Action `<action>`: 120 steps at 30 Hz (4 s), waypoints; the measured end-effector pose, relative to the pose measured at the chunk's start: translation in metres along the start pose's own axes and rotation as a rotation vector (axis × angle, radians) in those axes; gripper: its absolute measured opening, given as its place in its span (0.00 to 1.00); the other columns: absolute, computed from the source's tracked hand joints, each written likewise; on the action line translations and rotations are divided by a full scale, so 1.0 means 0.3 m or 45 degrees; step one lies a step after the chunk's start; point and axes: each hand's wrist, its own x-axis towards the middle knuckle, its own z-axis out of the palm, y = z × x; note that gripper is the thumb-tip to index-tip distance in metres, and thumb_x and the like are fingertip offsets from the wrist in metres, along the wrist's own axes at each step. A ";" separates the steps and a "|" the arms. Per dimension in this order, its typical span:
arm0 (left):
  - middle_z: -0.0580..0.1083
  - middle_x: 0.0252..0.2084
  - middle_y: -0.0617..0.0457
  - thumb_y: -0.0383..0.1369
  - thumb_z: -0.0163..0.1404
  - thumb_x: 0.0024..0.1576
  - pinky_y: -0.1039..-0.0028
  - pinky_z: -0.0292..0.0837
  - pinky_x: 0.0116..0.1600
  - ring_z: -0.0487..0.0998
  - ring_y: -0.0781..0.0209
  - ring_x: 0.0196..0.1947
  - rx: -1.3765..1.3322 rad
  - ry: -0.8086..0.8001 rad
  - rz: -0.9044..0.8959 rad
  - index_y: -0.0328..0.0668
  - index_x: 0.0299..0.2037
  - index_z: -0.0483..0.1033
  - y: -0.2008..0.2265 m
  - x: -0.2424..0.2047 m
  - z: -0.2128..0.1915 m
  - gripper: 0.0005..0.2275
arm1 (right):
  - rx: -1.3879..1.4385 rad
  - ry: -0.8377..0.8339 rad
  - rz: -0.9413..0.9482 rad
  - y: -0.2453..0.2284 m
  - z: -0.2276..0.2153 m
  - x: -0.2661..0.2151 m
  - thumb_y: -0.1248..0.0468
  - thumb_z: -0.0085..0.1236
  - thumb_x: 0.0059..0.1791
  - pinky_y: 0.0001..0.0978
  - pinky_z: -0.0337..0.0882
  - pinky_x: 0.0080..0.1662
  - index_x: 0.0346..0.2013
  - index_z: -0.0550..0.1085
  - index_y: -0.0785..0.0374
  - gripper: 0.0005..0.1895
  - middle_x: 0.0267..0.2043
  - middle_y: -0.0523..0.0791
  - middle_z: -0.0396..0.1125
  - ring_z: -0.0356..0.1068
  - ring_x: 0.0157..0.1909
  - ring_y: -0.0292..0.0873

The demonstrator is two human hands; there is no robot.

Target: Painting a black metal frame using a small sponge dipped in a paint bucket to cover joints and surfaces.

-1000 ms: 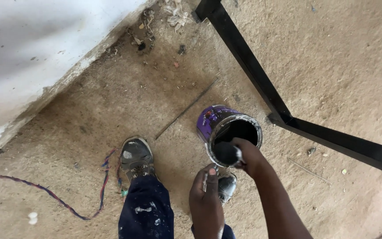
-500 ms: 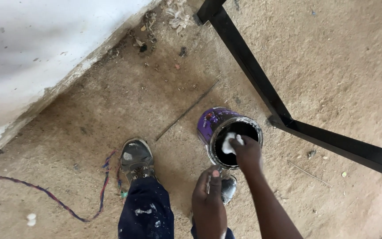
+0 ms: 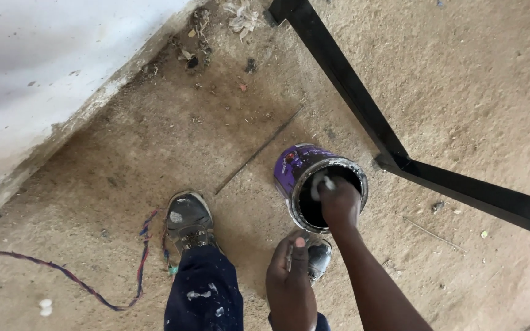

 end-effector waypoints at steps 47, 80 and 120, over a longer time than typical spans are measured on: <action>0.88 0.49 0.55 0.52 0.48 0.52 0.70 0.82 0.56 0.88 0.61 0.51 -0.146 0.006 -0.036 0.51 0.49 0.88 0.013 0.024 -0.018 0.23 | 0.177 -0.683 0.214 -0.102 -0.254 -0.137 0.57 0.51 0.46 0.40 0.61 0.39 0.28 0.79 0.64 0.14 0.33 0.49 0.74 0.65 0.34 0.46; 0.85 0.49 0.64 0.53 0.50 0.51 0.76 0.76 0.57 0.84 0.68 0.53 0.075 -0.060 0.280 0.62 0.54 0.84 0.438 0.080 -0.125 0.22 | 1.817 -0.694 0.177 -0.534 0.020 0.158 0.69 0.53 0.51 0.38 0.75 0.49 0.55 0.74 0.74 0.18 0.49 0.53 0.73 0.73 0.48 0.51; 0.74 0.66 0.60 0.52 0.46 0.57 0.67 0.62 0.71 0.72 0.60 0.68 0.322 -0.017 1.255 0.56 0.62 0.75 1.057 0.014 -0.267 0.25 | 3.043 -1.493 -0.550 -1.177 -0.882 -0.306 0.78 0.36 0.50 0.24 0.64 0.36 0.36 0.67 0.59 0.13 0.32 0.43 0.58 0.55 0.31 0.38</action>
